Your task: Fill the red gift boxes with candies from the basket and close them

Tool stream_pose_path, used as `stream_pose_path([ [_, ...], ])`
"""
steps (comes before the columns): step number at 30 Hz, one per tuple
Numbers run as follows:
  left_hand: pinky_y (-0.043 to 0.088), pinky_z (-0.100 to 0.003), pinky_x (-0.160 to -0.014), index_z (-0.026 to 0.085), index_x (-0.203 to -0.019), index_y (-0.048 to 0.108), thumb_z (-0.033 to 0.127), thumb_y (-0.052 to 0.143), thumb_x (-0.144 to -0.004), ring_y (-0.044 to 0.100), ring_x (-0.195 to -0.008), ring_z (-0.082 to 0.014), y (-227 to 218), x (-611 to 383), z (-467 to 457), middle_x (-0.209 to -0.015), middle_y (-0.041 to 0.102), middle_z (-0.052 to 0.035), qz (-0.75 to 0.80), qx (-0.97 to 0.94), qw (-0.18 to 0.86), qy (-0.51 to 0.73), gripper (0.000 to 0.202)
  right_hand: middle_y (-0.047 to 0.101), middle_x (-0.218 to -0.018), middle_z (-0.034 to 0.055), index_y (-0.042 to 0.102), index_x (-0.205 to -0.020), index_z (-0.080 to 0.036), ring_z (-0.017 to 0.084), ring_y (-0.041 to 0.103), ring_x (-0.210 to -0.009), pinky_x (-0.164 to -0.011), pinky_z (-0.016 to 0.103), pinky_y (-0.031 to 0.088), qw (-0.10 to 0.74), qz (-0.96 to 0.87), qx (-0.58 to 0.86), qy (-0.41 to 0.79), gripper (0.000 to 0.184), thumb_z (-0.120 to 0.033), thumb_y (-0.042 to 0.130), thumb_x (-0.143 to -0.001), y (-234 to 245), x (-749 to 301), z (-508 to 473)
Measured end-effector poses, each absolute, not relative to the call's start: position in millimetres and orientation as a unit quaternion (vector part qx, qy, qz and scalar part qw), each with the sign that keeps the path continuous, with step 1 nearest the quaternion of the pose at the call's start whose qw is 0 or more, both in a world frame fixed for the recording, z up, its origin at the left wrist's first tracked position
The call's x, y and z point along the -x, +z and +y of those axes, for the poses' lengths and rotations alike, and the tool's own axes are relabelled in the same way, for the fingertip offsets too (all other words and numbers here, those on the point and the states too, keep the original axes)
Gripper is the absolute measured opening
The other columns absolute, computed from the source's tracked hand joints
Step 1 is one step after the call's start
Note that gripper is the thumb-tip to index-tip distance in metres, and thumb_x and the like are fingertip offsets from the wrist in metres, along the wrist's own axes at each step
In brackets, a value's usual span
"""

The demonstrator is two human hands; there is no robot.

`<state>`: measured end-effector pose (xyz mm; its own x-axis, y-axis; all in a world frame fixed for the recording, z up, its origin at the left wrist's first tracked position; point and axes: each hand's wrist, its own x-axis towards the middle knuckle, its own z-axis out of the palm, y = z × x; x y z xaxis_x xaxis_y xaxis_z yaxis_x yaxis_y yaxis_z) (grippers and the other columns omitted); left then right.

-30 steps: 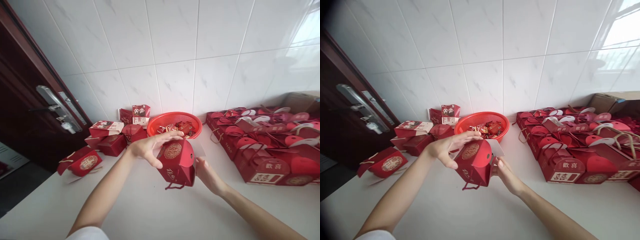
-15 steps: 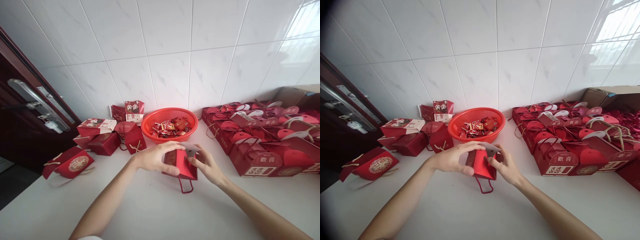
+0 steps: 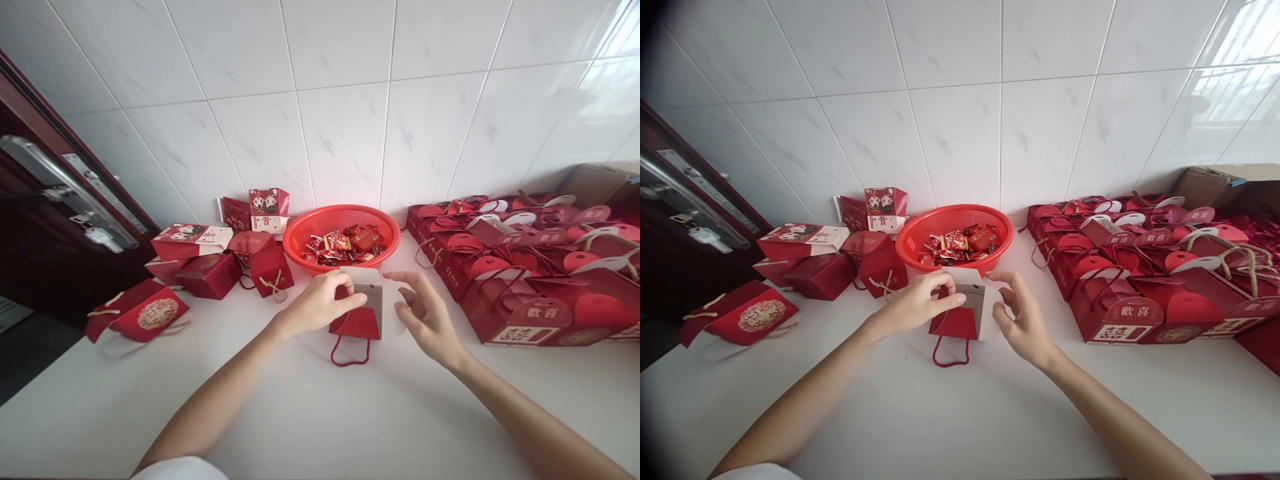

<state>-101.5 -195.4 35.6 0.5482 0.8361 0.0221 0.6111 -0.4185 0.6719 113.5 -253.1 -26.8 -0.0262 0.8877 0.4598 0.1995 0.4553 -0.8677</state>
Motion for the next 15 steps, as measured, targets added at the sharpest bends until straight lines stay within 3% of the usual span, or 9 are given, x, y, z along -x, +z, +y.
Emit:
stream_pose_path([
  [2,0.051,-0.033,-0.078,0.02,-0.082,0.061,0.043,0.06,-0.085,0.063,-0.082,-0.0201,37.1,104.1,-191.1,-0.088,0.067,-0.0021,0.43,-0.816,0.333,0.194,0.023,0.058,-0.134,0.0116,0.056,-0.107,-0.023,0.021,0.062,-0.105,-0.078,0.033,0.05,0.543,-0.667,0.434,0.268,0.023,-0.016,0.046,-0.088,-27.1,-115.1,-252.8],
  [4,0.051,-0.033,-0.084,0.02,-0.095,0.065,0.029,0.059,-0.081,0.064,-0.098,-0.0222,40.7,110.1,-185.4,-0.104,0.069,-0.0037,0.395,-0.807,0.396,0.189,0.018,0.059,-0.134,0.0102,0.06,-0.095,-0.022,0.022,0.062,-0.105,-0.079,0.035,0.05,0.523,-0.684,0.454,0.228,0.021,-0.014,0.042,-0.088,-27.2,-117.3,-251.3],
  [8,0.049,-0.035,-0.097,0.026,-0.134,0.058,0.02,0.066,-0.074,0.053,-0.131,-0.0268,46.7,125.5,-176.9,-0.141,0.057,-0.0071,0.327,-0.774,0.533,0.103,0.06,0.059,-0.134,0.0082,0.066,-0.097,-0.023,0.02,0.065,-0.093,-0.079,0.037,0.052,0.487,-0.702,0.478,0.205,0.035,-0.01,0.036,-0.087,-28.5,-120.9,-247.8],
  [12,0.048,-0.041,-0.1,0.025,-0.157,0.028,0.024,0.078,-0.072,0.057,-0.128,-0.0294,40.2,133.1,-175.3,-0.142,0.057,-0.0141,0.332,-0.745,0.578,0.03,0.099,0.061,-0.13,0.0096,0.07,-0.1,-0.023,0.022,0.066,-0.103,-0.084,0.036,0.053,0.454,-0.722,0.473,0.222,0.037,-0.014,0.035,-0.092,-28.5,-121.2,-248.3],
  [15,0.05,-0.042,-0.096,0.023,-0.159,0.022,0.032,0.084,-0.07,0.061,-0.122,-0.0314,32.1,133.8,-174.1,-0.142,0.057,-0.0169,0.355,-0.753,0.554,0.023,0.109,0.059,-0.133,0.0111,0.07,-0.109,-0.023,0.024,0.065,-0.108,-0.086,0.036,0.053,0.416,-0.742,0.461,0.252,0.032,-0.026,0.041,-0.097,-22.2,-122.7,-250.4],
])
